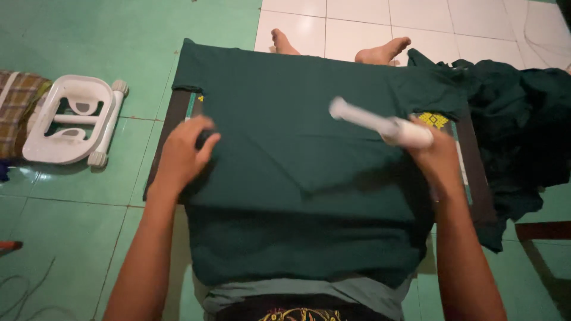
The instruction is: Cleaning a green t-shirt using a lint roller on a flat work board
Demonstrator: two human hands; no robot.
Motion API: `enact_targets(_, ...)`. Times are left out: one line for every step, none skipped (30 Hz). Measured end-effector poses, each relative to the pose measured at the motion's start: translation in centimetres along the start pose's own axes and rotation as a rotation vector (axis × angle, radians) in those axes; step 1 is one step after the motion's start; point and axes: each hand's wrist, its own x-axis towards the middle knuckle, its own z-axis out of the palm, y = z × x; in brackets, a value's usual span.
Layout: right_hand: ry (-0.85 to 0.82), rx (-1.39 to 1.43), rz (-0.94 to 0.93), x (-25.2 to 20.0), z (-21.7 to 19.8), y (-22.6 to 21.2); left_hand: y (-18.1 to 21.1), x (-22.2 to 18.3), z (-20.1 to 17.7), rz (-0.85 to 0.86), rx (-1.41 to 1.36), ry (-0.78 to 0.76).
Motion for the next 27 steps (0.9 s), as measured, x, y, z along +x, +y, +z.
enact_targets(0.046, -0.043, -0.107, 2.4, 1.1, 1.5, -0.9, 2.3, 0.6, 0.143, 0.057, 0.078)
enact_targets(0.089, -0.085, -0.214, 4.8, 2.3, 3.1, -1.7, 4.8, 1.3, 0.288, 0.113, 0.155)
enact_targets(0.091, -0.086, -0.213, 7.3, 3.0, 5.0, -3.0, 6.4, 2.1, 0.29, 0.113, 0.154)
enact_targets(0.117, -0.151, -0.058, 9.8, 3.7, 7.0, -4.3, 8.0, 2.9, 0.186, 0.177, 0.089)
enact_targets(0.138, -0.217, 0.1, 12.2, 4.6, 9.0, -5.7, 9.3, 3.7, 0.078, 0.24, 0.021)
enact_targets(0.134, -0.217, 0.103, 12.6, 4.4, 9.6, -6.1, 9.5, 3.8, 0.076, 0.24, 0.016)
enact_targets(0.155, -0.186, 0.126, 13.3, 4.2, 10.1, -6.4, 9.9, 3.7, 0.053, 0.273, -0.005)
enact_targets(0.176, -0.155, 0.149, 14.1, 4.1, 10.6, -6.8, 10.2, 3.6, 0.03, 0.305, -0.027)
enact_targets(0.177, -0.152, 0.145, 14.7, 3.9, 11.3, -7.0, 10.3, 3.4, 0.029, 0.308, -0.023)
enact_targets(0.184, -0.14, 0.115, 15.2, 3.6, 12.0, -7.1, 10.3, 3.1, 0.047, 0.307, -0.016)
enact_targets(0.184, -0.132, 0.094, 14.7, 3.5, 13.0, -7.3, 9.5, 3.2, 0.061, 0.301, -0.022)
enact_targets(0.176, -0.133, 0.1, 14.8, 3.2, 12.9, -6.8, 9.3, 2.8, 0.055, 0.3, -0.03)
enact_targets(0.186, -0.148, 0.053, 15.0, 2.9, 12.8, -6.3, 8.8, 2.4, 0.008, 0.287, -0.036)
enact_targets(0.196, -0.162, 0.005, 15.2, 2.7, 12.6, -5.8, 8.3, 1.8, -0.039, 0.275, -0.042)
enact_targets(0.215, -0.162, -0.008, 14.7, 2.8, 11.2, -4.5, 6.4, 1.5, -0.027, 0.275, -0.024)
enact_targets(0.227, -0.214, 0.028, 14.2, 3.0, 9.8, -3.3, 4.5, 1.2, -0.037, 0.312, 0.023)
enact_targets(0.236, -0.262, 0.07, 13.4, 3.3, 8.6, -2.0, 2.4, 1.0, -0.049, 0.351, 0.063)
enact_targets(0.251, -0.259, 0.063, 13.4, 3.3, 6.1, -0.3, 1.5, 1.4, -0.038, 0.354, 0.076)
enact_targets(0.217, -0.22, 0.028, 12.0, 3.8, 3.7, 1.3, -1.0, 2.1, 0.004, 0.351, 0.077)
enact_targets(0.182, -0.18, -0.006, 10.5, 4.4, 1.4, 3.0, -3.6, 2.7, 0.047, 0.347, 0.077)
enact_targets(0.17, -0.181, -0.009, 9.5, 5.4, -0.8, 4.0, -5.4, 3.3, 0.035, 0.347, 0.076)
enact_targets(0.089, -0.13, -0.047, 8.4, 6.4, -3.1, 5.0, -7.1, 3.8, 0.022, 0.276, 0.06)
enact_targets(0.015, -0.08, -0.094, 7.8, 7.2, -5.6, 6.1, -8.4, 4.4, 0.016, 0.206, 0.056)
enact_targets(0.011, -0.081, -0.105, 7.0, 8.6, -7.7, 5.2, -9.4, 5.0, 0.009, 0.206, 0.066)
enact_targets(-0.08, -0.049, -0.125, 6.1, 10.0, -9.8, 4.2, -10.3, 5.5, 0.028, 0.252, 0.155)
enact_targets(-0.172, -0.018, -0.145, 5.2, 11.4, -11.8, 3.2, -11.2, 6.1, 0.046, 0.298, 0.244)
enact_targets(-0.181, -0.018, -0.152, 3.9, 12.8, -13.0, 2.4, -11.5, 5.8, 0.035, 0.3, 0.248)
